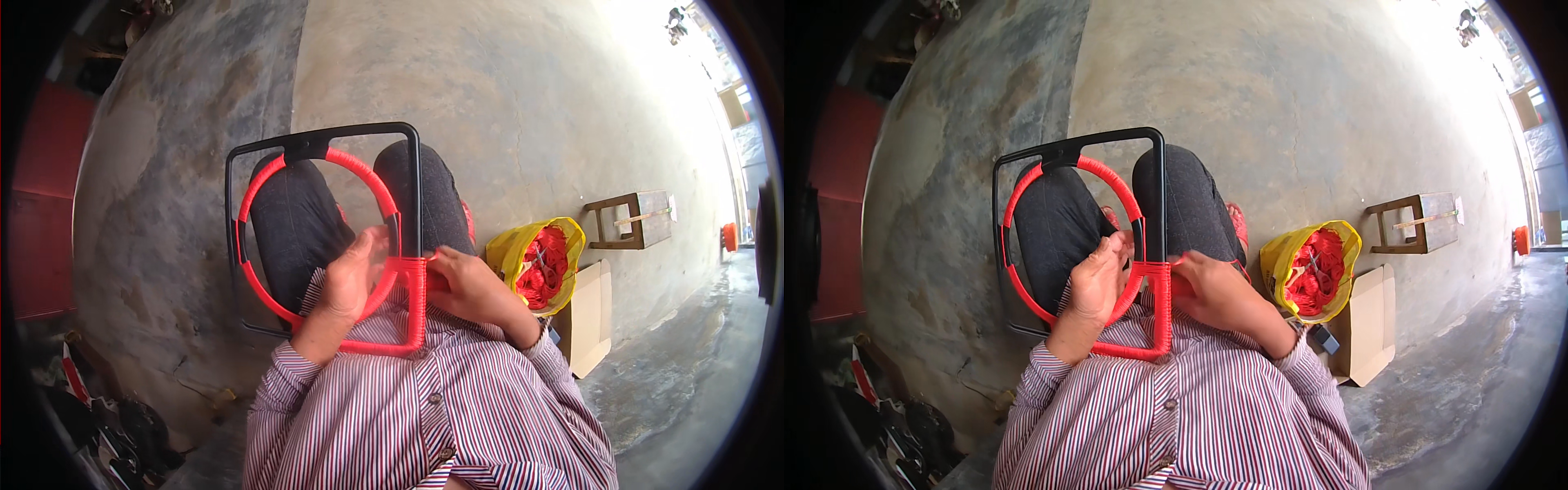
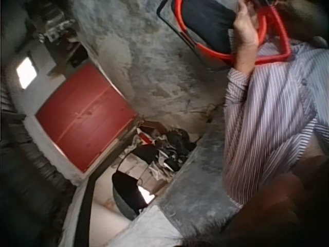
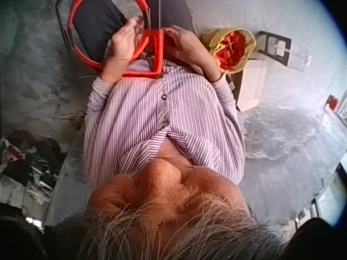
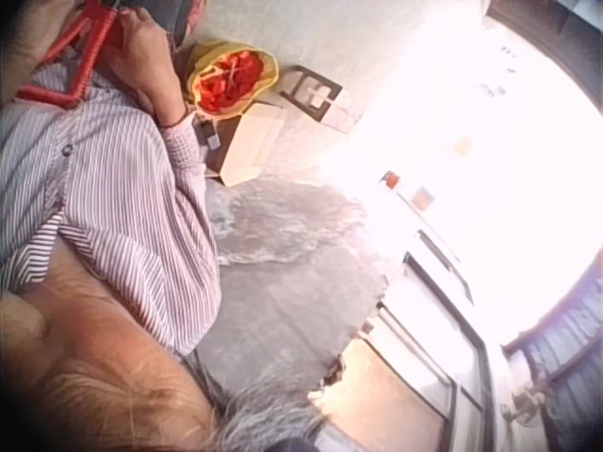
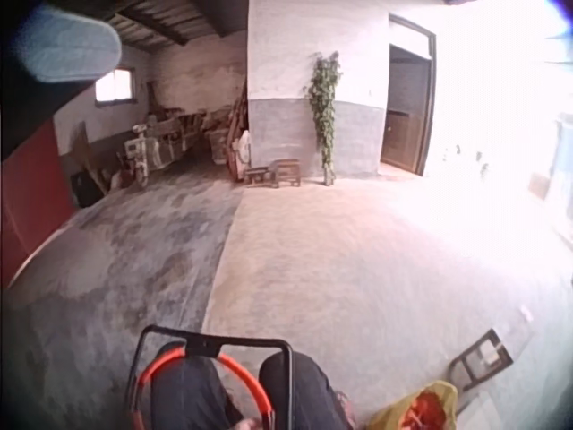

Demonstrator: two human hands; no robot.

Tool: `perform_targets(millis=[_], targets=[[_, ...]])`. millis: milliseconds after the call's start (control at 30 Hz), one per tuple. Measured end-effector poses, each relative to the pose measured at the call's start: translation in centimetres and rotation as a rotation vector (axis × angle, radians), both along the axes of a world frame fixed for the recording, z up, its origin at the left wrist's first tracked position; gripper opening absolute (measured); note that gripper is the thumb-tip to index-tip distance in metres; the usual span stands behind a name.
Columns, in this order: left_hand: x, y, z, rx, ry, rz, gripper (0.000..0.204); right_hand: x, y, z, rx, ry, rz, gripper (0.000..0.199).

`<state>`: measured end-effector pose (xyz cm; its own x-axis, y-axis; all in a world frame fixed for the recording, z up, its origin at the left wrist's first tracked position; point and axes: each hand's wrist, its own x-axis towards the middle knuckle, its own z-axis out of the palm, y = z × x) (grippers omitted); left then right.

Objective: Winding red thread around a circular frame while sitting on the floor.

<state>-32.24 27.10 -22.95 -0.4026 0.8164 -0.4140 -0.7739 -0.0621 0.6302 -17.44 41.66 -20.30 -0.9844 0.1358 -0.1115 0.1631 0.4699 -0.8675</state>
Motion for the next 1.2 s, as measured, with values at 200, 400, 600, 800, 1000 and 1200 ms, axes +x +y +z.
perform_targets(millis=[200, 400, 600, 800, 1000, 1200], targets=[[0.0, 0.3, -0.2, -0.146, -0.047, -0.058, 0.026, -1.3, 2.3, -1.1, -0.66, 0.112, -0.097, 0.081], [0.1, -0.3, -1.1, -0.157, 0.171, 0.316, 0.014, -2.5, 2.9, -1.1, -0.257, 0.301, -0.357, 0.07], [1.7, -1.0, 0.0, 0.131, 0.947, 0.289, 0.029, -5.4, -1.4, 1.0, 0.742, 0.421, -0.01, 0.052], [1.2, -1.0, 0.3, 0.099, 0.551, 0.36, 0.022, -2.7, 1.6, 0.7, -0.375, 0.6, -0.475, 0.02], [0.6, -0.7, 0.1, -0.002, 0.172, 0.283, 0.013, 2.7, 3.7, 1.6, -0.517, 0.039, -0.623, 0.018], [0.4, -0.3, 0.0, -0.123, 0.227, 0.144, 0.025, 7.2, 10.5, 1.3, -1.031, 0.741, -0.807, 0.018]])
